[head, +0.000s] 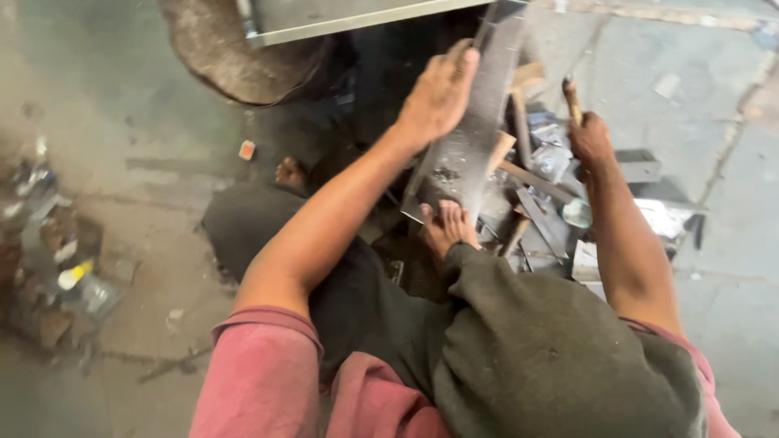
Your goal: The person assembles a rectangular metal frame by fitting metal pieces together and securing them with a hammer. They repeatedly position and tap the components to align and fasten them.
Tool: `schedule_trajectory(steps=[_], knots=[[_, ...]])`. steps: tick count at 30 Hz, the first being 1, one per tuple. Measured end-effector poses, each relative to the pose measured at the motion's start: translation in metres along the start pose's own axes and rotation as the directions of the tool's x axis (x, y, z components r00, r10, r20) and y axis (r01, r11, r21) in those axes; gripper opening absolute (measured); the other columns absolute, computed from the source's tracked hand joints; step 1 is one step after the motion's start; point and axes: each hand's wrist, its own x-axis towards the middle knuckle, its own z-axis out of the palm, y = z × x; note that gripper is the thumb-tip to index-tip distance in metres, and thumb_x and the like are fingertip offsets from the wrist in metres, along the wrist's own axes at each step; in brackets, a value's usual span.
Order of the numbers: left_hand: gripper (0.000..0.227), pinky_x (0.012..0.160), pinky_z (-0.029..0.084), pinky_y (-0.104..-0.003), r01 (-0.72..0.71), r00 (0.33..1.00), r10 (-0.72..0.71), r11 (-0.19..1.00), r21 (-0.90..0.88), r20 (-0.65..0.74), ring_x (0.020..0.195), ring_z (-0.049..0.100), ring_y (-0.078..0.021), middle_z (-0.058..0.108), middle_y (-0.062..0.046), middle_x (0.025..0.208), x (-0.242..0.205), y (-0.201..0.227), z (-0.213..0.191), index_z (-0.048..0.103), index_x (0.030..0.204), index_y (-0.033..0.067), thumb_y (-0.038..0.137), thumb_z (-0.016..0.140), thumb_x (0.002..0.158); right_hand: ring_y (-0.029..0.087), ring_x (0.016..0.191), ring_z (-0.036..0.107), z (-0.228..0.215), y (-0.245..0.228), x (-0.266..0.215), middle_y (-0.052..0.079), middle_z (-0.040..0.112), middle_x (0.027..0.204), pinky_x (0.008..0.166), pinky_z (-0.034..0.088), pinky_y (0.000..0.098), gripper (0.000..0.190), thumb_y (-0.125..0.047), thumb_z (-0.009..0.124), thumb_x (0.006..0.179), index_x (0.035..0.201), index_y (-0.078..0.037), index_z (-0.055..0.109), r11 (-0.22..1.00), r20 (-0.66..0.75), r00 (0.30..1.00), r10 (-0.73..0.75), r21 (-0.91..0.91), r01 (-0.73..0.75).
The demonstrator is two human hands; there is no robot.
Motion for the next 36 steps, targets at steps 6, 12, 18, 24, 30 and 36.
schedule_trajectory(steps=[6, 12, 18, 24, 30, 36], knots=[[0.087, 0.121, 0.038, -0.047, -0.139, 0.988, 0.132, 0.987, -0.085, -0.077, 0.140, 0.053, -0.0402, 0.059, -0.024, 0.146, 0.014, -0.033, 0.014, 0.046, 0.155, 0.0119, 0.074, 0.016, 0.102, 0.012, 0.064, 0.059, -0.052, -0.096, -0.113, 0.007, 0.063, 0.092, 0.054, 0.055, 0.0304, 0.054, -0.017, 0.063, 0.101, 0.151, -0.004, 0.044, 0.834, 0.250, 0.960, -0.129, 0.551, -0.031], [0.092, 0.119, 0.023, -0.055, -0.181, 0.982, 0.174, 0.979, -0.095, -0.080, 0.143, 0.041, -0.0391, 0.054, -0.019, 0.154, 0.023, -0.037, 0.022, 0.043, 0.156, 0.0117, 0.077, 0.012, 0.100, 0.008, 0.075, 0.055, -0.006, -0.147, -0.176, 0.011, 0.071, 0.110, 0.062, 0.048, 0.0269, 0.057, -0.005, 0.064, 0.103, 0.158, -0.005, 0.046, 0.824, -0.043, 0.944, -0.328, 0.476, 0.308], [0.097, 0.119, 0.013, -0.063, -0.155, 0.988, 0.155, 0.987, -0.042, -0.002, 0.149, 0.028, -0.0463, 0.057, -0.016, 0.150, 0.030, -0.038, 0.022, 0.040, 0.159, 0.0139, 0.076, 0.003, 0.095, 0.015, 0.078, 0.058, 0.015, -0.156, -0.169, 0.016, 0.064, 0.091, 0.076, 0.050, 0.0293, 0.066, 0.004, 0.068, 0.097, 0.159, -0.007, 0.047, 0.843, -0.124, 0.863, -0.489, 0.186, 0.504], [0.098, 0.122, 0.024, -0.058, -0.102, 0.994, 0.101, 0.993, 0.062, 0.032, 0.150, 0.041, -0.0365, 0.061, -0.008, 0.152, 0.022, -0.044, 0.032, 0.058, 0.145, 0.0183, 0.080, 0.005, 0.091, 0.018, 0.083, 0.056, 0.027, -0.154, -0.179, 0.019, 0.068, 0.103, 0.076, 0.052, 0.0324, 0.062, 0.004, 0.062, 0.104, 0.162, -0.009, 0.043, 0.767, -0.228, 0.841, -0.490, 0.345, 0.541], [0.095, 0.123, 0.036, -0.050, -0.072, 0.997, 0.072, 0.997, -0.020, 0.008, 0.135, 0.062, -0.0250, 0.074, -0.006, 0.130, 0.027, -0.046, 0.027, 0.075, 0.121, 0.0160, 0.078, 0.008, 0.096, 0.015, 0.077, 0.050, 0.032, -0.162, -0.175, 0.013, 0.062, 0.094, 0.069, 0.047, 0.0293, 0.062, 0.002, 0.066, 0.103, 0.160, -0.009, 0.044, 0.812, -0.239, 0.880, -0.410, 0.345, 0.471], [0.092, 0.122, 0.017, -0.060, -0.081, 0.996, 0.083, 0.995, -0.054, 0.026, 0.146, 0.042, -0.0324, 0.081, -0.003, 0.116, 0.031, -0.045, 0.030, 0.074, 0.124, 0.0201, 0.078, 0.012, 0.089, 0.013, 0.076, 0.052, 0.034, -0.163, -0.176, 0.008, 0.063, 0.090, 0.071, 0.048, 0.0289, 0.066, 0.003, 0.064, 0.099, 0.161, -0.009, 0.042, 0.853, -0.178, 0.920, -0.350, 0.345, 0.392]])
